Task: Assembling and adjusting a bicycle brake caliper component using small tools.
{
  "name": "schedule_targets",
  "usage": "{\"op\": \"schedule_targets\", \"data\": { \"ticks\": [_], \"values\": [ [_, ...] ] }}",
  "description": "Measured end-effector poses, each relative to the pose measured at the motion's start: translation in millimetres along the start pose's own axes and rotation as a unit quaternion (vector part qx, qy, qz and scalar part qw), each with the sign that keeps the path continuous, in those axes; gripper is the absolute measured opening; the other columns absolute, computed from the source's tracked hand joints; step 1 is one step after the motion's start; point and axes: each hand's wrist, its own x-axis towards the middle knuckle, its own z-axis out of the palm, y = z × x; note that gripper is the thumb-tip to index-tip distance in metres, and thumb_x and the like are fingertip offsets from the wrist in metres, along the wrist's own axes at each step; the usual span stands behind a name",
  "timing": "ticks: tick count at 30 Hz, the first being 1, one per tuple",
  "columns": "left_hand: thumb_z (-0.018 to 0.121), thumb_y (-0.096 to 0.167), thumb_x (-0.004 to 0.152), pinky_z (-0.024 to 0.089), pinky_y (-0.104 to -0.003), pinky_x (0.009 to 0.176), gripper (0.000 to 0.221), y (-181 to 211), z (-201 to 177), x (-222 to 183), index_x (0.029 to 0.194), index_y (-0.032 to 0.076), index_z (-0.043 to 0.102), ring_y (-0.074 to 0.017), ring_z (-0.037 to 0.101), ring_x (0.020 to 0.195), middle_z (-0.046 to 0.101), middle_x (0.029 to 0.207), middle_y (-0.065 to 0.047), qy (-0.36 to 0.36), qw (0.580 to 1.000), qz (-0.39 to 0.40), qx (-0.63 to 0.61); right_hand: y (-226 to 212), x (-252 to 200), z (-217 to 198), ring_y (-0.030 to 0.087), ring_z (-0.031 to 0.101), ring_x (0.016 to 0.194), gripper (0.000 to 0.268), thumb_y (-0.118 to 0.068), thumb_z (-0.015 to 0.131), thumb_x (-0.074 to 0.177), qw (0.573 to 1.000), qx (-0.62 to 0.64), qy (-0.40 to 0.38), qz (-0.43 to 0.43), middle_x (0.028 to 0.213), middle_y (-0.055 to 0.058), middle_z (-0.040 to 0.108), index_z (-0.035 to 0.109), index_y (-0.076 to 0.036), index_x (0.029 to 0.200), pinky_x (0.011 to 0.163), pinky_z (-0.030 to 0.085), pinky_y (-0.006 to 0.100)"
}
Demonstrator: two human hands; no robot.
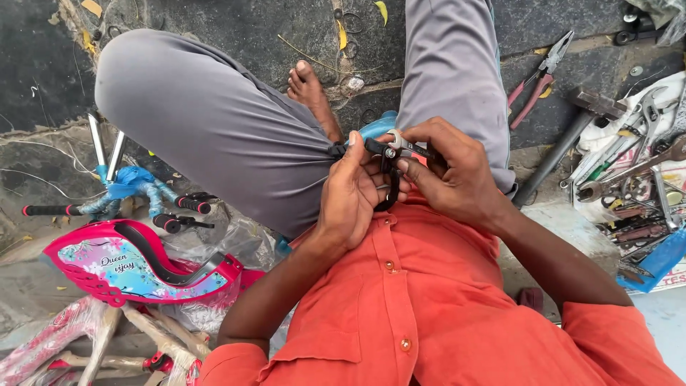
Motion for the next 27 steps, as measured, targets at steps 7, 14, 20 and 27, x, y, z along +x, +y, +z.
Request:
{"op": "schedule_targets", "data": {
  "ticks": [7,14,20,27],
  "values": [
    [0.035,0.047,0.113,0.058,-0.035,0.078,0.063,-2.8,3.7,-3.5,0.145,-0.005,0.052,-0.0185,0.067,0.087,0.065,0.104,-0.011,-0.016,1.0,0.002,-0.009,7.2,-2.8,8.1,0.01,0.068,0.08,0.024,0.009,0.072,0.092,0.992,-0.007,0.026,-0.123,0.109,0.01,0.067,0.064,0.001,0.112,0.063,0.054,0.025],
    [0.032,0.049,0.113,0.056,-0.033,0.076,0.067,-11.6,10.5,-5.8,0.147,-0.007,0.05,-0.0167,0.064,0.086,0.064,0.103,-0.01,-0.009,0.999,0.043,-0.003,13.5,-9.9,8.9,0.012,0.071,0.071,0.026,0.015,0.068,0.09,0.992,-0.044,0.029,-0.114,0.103,0.011,0.067,0.065,0.001,0.111,0.059,0.057,0.025],
    [0.032,0.045,0.116,0.054,-0.034,0.076,0.065,-17.4,5.5,-4.0,0.146,-0.01,0.051,-0.0181,0.061,0.085,0.063,0.107,-0.014,-0.013,0.997,0.07,0.002,20.8,-10.8,12.8,0.019,0.074,0.082,0.034,0.011,0.072,0.082,0.979,-0.074,0.04,-0.189,0.107,0.012,0.067,0.064,0.001,0.114,0.067,0.059,0.027],
    [0.03,0.04,0.116,0.054,-0.035,0.081,0.061,-20.4,3.2,-4.0,0.146,-0.01,0.05,-0.0191,0.06,0.089,0.063,0.111,-0.014,-0.026,0.996,0.081,-0.015,24.2,-14.0,17.0,0.018,0.074,0.077,0.039,0.015,0.071,0.078,0.979,-0.084,0.052,-0.177,0.106,0.013,0.069,0.066,0.001,0.114,0.064,0.059,0.028]
  ]
}}
